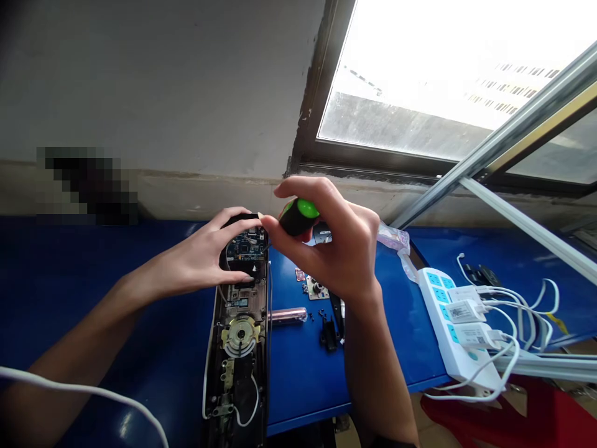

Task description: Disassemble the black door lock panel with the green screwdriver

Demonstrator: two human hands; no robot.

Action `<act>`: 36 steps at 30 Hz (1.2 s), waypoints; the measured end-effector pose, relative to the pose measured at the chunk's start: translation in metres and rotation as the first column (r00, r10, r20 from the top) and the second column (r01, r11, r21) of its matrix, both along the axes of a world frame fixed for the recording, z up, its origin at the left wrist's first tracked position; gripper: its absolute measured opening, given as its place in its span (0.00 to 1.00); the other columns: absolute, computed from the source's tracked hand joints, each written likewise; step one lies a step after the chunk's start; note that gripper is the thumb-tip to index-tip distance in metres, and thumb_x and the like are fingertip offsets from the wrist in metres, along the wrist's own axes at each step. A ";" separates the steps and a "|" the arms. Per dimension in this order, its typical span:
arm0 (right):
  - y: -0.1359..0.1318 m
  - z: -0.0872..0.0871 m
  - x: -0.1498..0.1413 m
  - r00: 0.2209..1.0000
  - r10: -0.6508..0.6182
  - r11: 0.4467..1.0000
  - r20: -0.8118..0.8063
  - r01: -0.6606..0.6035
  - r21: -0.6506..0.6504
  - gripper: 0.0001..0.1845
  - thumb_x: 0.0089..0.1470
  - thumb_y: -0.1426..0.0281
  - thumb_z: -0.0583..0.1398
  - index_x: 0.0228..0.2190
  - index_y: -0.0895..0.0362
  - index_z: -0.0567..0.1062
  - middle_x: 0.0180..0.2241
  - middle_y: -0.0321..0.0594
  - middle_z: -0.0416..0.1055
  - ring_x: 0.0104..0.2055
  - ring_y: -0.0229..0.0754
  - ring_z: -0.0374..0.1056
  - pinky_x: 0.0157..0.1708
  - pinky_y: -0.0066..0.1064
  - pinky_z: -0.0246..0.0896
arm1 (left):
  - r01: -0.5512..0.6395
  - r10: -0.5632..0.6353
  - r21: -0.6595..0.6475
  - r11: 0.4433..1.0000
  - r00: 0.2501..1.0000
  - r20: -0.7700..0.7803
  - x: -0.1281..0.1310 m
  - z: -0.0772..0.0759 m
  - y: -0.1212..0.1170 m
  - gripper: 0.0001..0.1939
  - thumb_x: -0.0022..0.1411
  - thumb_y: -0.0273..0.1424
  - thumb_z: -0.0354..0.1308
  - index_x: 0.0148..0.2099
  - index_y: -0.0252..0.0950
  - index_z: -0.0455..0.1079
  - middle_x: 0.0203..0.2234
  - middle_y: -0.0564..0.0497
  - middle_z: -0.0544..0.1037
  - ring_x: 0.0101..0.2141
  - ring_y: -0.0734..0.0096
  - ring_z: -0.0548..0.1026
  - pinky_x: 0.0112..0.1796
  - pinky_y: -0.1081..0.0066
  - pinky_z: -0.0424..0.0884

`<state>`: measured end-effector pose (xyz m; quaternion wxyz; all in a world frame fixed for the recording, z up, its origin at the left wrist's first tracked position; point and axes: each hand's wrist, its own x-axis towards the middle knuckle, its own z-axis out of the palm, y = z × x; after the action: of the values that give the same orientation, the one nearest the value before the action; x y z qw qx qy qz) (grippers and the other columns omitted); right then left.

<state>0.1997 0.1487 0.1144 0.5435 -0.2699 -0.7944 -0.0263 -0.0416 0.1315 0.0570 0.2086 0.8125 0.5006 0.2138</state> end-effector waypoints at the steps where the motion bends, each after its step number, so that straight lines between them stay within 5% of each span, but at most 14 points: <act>1: 0.001 -0.001 -0.001 1.000 0.011 1.000 0.002 -0.011 0.003 0.17 0.55 0.67 0.71 0.45 0.43 0.77 0.34 0.33 0.80 0.30 0.44 0.77 0.29 0.40 0.75 | 0.006 -0.006 -0.001 1.000 1.000 0.001 -0.001 -0.001 0.001 0.47 0.57 0.44 0.71 0.73 0.53 0.55 0.73 0.48 0.52 0.67 0.43 0.65 0.64 0.52 0.70; 10: -0.007 -0.003 -0.023 0.999 0.033 0.999 -0.015 -0.032 0.038 0.15 0.58 0.71 0.69 0.45 0.46 0.75 0.35 0.32 0.79 0.30 0.39 0.74 0.32 0.36 0.73 | 0.073 -0.073 0.005 0.997 0.997 0.011 -0.001 -0.002 0.007 0.45 0.57 0.43 0.72 0.72 0.50 0.57 0.74 0.47 0.52 0.70 0.47 0.61 0.68 0.53 0.64; 16: -0.012 -0.001 -0.020 1.000 -0.026 1.000 -0.015 0.026 0.012 0.19 0.59 0.67 0.70 0.49 0.42 0.73 0.47 0.33 0.79 0.30 0.39 0.74 0.32 0.37 0.75 | 0.079 -0.079 -0.001 0.997 0.997 -0.019 0.001 0.001 0.004 0.44 0.57 0.44 0.71 0.71 0.50 0.59 0.74 0.47 0.52 0.70 0.44 0.60 0.68 0.51 0.63; 23: -0.014 0.005 -0.008 0.996 0.050 0.994 0.077 -0.042 -0.100 0.17 0.61 0.67 0.68 0.50 0.44 0.73 0.37 0.32 0.79 0.28 0.40 0.73 0.31 0.38 0.75 | 0.011 -0.015 -0.057 0.998 0.998 -0.068 0.005 0.009 -0.007 0.43 0.59 0.46 0.69 0.72 0.51 0.57 0.75 0.46 0.48 0.67 0.40 0.65 0.63 0.47 0.69; 30: -0.016 0.003 -0.014 0.999 0.051 0.997 0.016 -0.050 -0.060 0.16 0.61 0.66 0.68 0.49 0.43 0.74 0.44 0.34 0.80 0.33 0.42 0.77 0.37 0.39 0.77 | -0.007 0.004 -0.031 0.999 0.996 -0.088 0.004 0.008 -0.008 0.45 0.56 0.47 0.71 0.72 0.51 0.57 0.75 0.45 0.49 0.67 0.38 0.64 0.63 0.45 0.69; 36: -0.022 0.008 -0.005 0.975 0.190 0.965 0.117 -0.164 -0.204 0.26 0.61 0.71 0.64 0.58 0.40 0.71 0.38 0.33 0.80 0.34 0.45 0.76 0.34 0.41 0.78 | -0.002 0.000 -0.021 1.000 0.997 -0.076 0.002 0.004 -0.007 0.45 0.56 0.48 0.71 0.71 0.54 0.58 0.74 0.48 0.49 0.65 0.40 0.67 0.62 0.48 0.72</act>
<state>0.1945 0.1268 0.1228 0.4598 -0.2466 -0.8492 0.0814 -0.0391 0.1241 0.0615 0.1977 0.8176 0.5107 0.1779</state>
